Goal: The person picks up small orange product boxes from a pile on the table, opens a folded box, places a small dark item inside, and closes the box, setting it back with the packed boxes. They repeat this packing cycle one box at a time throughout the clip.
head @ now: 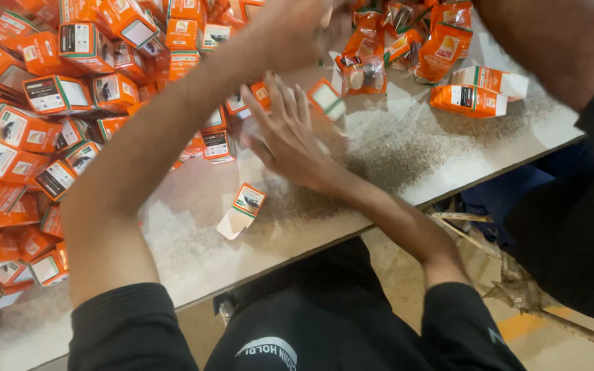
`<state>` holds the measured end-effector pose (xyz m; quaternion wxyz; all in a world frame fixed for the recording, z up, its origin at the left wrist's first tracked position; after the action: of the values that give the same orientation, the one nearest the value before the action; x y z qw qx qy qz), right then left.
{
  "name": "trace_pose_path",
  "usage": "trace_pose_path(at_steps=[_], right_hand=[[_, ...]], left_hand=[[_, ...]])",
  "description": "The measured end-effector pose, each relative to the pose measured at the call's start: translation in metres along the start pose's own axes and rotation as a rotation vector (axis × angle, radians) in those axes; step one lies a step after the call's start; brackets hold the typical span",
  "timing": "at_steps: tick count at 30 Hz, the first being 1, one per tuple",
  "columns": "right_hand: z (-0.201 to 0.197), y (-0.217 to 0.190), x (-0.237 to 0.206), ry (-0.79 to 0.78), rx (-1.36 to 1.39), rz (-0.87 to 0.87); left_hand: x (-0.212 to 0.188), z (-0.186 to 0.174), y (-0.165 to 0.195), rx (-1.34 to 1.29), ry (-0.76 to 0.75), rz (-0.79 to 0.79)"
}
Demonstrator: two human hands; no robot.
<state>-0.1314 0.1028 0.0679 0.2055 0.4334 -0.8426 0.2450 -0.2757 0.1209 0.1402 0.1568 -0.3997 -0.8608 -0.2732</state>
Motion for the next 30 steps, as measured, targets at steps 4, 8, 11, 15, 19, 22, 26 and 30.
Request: trace_pose_path(at_steps=[4,8,11,15,19,22,26,30], right_hand=[[-0.016,-0.020,-0.064,-0.268,0.049,0.023],[-0.004,0.004,-0.126,-0.236,0.576,0.451],[0.001,0.030,-0.154,0.323,1.473,0.691],[-0.011,0.070,-0.194,0.884,1.741,0.775],[-0.057,0.095,-0.224,0.725,0.975,0.812],[-0.089,0.071,-0.202,0.465,0.294,0.509],[-0.081,0.053,-0.180,0.264,0.155,0.444],[-0.085,0.048,-0.174,0.252,0.131,0.453]], left_hand=[[-0.051,0.008,0.046,0.095,-0.066,0.153],[-0.077,0.049,0.041,0.073,-0.166,0.069],[-0.089,0.078,0.044,0.087,-0.141,-0.150],[-0.120,0.087,0.134,0.116,0.042,0.215],[-0.088,0.092,0.110,-0.182,-0.006,0.015],[-0.039,0.103,0.063,0.112,0.206,0.000],[-0.004,0.170,0.023,0.239,0.043,-0.024],[-0.013,0.152,0.021,0.095,0.016,0.012]])
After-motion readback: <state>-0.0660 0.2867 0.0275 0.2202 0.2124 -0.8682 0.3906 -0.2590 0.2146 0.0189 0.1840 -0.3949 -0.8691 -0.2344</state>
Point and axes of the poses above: each hand's wrist, its own x-axis towards the middle knuckle, its own z-axis out of the palm, y = z × x, the point moved 9 cm from there along x, towards the middle knuckle, and after that the axes turned 10 degrees about -z, right-handed, at the moved point
